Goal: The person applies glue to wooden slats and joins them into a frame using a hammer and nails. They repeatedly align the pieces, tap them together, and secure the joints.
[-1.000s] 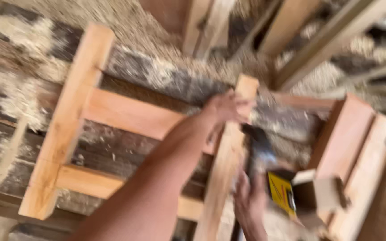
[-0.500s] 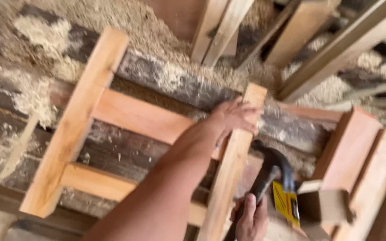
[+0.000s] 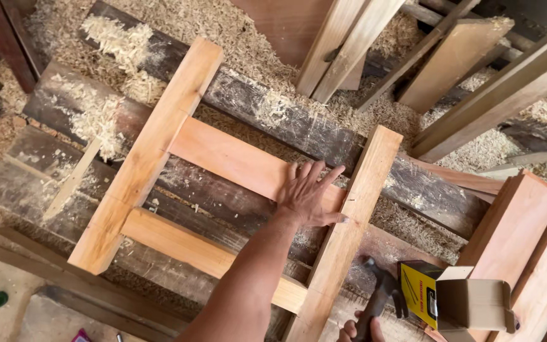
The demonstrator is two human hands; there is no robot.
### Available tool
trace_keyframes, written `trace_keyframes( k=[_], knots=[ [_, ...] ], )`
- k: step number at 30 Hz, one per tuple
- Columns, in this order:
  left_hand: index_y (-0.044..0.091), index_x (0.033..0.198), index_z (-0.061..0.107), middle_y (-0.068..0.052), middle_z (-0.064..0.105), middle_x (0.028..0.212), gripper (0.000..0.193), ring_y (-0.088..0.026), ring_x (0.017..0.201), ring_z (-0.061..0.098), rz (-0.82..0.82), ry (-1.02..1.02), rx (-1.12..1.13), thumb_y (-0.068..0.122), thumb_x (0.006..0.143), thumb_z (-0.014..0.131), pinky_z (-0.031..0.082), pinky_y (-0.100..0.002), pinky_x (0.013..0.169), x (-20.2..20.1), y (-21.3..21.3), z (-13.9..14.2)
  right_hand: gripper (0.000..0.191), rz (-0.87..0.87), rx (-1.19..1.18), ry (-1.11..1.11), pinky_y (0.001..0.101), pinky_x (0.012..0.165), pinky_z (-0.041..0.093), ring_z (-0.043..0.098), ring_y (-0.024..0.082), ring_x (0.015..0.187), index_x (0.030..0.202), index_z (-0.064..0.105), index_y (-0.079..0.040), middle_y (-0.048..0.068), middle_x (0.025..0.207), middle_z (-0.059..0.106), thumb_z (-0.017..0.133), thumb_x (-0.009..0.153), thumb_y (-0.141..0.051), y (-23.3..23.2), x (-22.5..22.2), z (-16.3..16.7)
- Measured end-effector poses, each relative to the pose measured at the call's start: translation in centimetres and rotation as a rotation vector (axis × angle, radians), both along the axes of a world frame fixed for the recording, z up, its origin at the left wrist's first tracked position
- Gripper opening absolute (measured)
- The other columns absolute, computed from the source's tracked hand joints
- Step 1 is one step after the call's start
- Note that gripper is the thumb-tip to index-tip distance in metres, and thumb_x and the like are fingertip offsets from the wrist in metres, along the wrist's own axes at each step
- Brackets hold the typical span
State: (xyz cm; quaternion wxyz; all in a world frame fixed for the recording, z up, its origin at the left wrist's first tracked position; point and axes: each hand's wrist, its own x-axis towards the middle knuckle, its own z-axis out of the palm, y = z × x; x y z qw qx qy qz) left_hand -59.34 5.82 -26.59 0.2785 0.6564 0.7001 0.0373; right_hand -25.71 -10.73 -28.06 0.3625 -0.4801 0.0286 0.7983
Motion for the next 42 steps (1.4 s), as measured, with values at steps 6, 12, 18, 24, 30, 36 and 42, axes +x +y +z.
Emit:
trace_keyframes(
  k=[6,12,18,24,30,36,42],
  knots=[
    [0.030,0.164,0.017,-0.017,0.028,0.161,0.131,-0.039,0.149,0.024,-0.063,0.024,-0.028,0.104,0.060,0.046,0.009,-0.068,0.120,-0.1,0.1,-0.2,0.046,0.041,-0.055,-0.200,0.0408,0.037,0.036,0.039,0.021,0.044,0.110,0.050,-0.015,0.006,0.067,0.045,0.030,0.102,-0.056,1.8,-2.5,2.1],
    [0.021,0.153,0.038,-0.018,0.027,0.160,0.124,-0.039,0.150,0.023,-0.083,0.037,-0.069,0.101,0.059,0.055,0.007,-0.068,0.120,0.0,0.1,0.8,0.042,0.108,-0.134,-0.413,0.0360,0.037,0.031,0.035,0.017,0.042,0.106,0.047,-0.008,0.005,0.065,0.042,0.034,0.106,-0.048,2.3,-3.9,4.1],
    [0.018,0.152,0.041,-0.016,0.035,0.153,0.124,-0.036,0.147,0.029,-0.081,0.030,-0.094,0.099,0.059,0.057,0.011,-0.068,0.121,-0.3,0.1,1.5,0.040,0.164,-0.147,-0.469,0.0390,0.035,0.031,0.036,0.021,0.042,0.103,0.047,-0.009,0.007,0.063,0.043,0.035,0.105,-0.047,3.0,-4.6,4.1],
    [0.017,0.152,0.043,-0.015,0.038,0.153,0.125,-0.034,0.147,0.032,-0.095,0.022,-0.100,0.100,0.060,0.055,0.014,-0.067,0.123,-0.5,0.0,1.3,0.032,0.219,-0.043,-0.701,0.0408,0.035,0.034,0.042,0.023,0.041,0.100,0.046,-0.008,0.010,0.061,0.047,0.042,0.102,-0.040,4.1,-7.2,7.4],
    [0.017,0.151,0.037,-0.016,0.031,0.155,0.131,-0.035,0.146,0.028,-0.118,0.046,-0.045,0.101,0.052,0.059,0.011,-0.067,0.119,-0.6,-0.5,1.2,0.023,0.405,0.719,-1.136,0.0312,0.038,0.046,0.055,0.016,0.043,0.099,0.049,-0.004,0.007,0.060,0.057,0.052,0.102,-0.026,5.4,-10.5,14.4],
    [0.017,0.154,0.037,-0.015,0.036,0.153,0.131,-0.034,0.147,0.029,-0.144,0.061,-0.147,0.101,0.056,0.056,0.012,-0.063,0.123,-0.9,-0.3,1.6,0.014,0.379,1.286,-1.408,0.0349,0.057,0.048,0.055,0.016,0.056,0.089,0.055,-0.009,0.004,0.067,0.058,0.051,0.102,-0.012,5.2,-10.2,19.1],
    [0.021,0.154,0.040,-0.011,0.037,0.157,0.125,-0.029,0.154,0.026,-0.133,0.031,-0.254,0.099,0.056,0.053,0.010,-0.061,0.129,-1.0,-0.5,2.5,0.022,0.979,0.695,-1.420,0.0420,0.053,0.048,0.060,0.025,0.054,0.114,0.053,-0.002,0.016,0.069,0.062,0.061,0.102,-0.019,10.2,-14.5,12.5]
  ],
)
